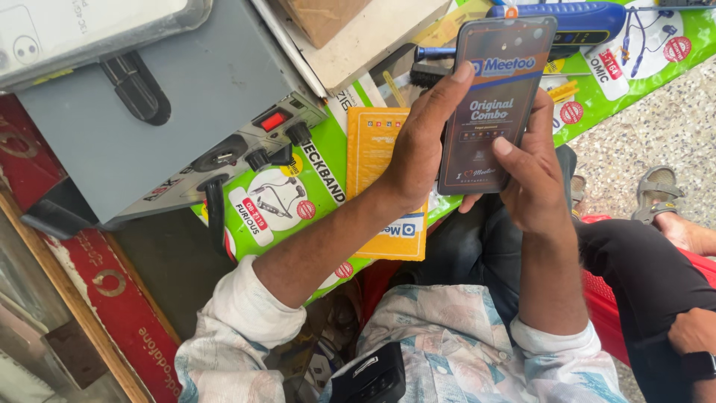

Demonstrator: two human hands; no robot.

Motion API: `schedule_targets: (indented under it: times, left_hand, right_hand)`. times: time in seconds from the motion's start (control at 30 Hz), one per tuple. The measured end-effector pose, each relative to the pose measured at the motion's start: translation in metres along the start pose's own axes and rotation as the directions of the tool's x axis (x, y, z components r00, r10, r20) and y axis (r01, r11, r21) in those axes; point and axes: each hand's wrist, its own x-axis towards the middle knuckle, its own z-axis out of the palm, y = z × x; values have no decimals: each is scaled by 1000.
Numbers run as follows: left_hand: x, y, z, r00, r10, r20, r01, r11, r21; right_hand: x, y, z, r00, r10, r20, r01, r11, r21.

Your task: The person is repairing a smartphone. They are seen handling the phone's internal components, including the motherboard and battery, and using tools to manipulate them.

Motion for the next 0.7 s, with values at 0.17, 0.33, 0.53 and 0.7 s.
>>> schedule_targets:
  times: [0.17,0.33,0.53,0.7]
  left_hand:
    - [0,3,3,1000,1,-11,0,998,57]
    - [0,3,6,1000,19,-4,-18,995,94]
    - [0,3,5,1000,-2,-11,3,1000,22]
    - [0,4,4,1000,7,3,-7,1000,14]
  right_hand:
    - [1,1,6,997,-16,-80,7,994,-111]
    - [2,3,8,991,-16,-136,-9,984,-180]
    - [1,3,4,998,-37,-57,35,999,-27]
    - [0,3,2,998,-24,-53,23,1000,-6]
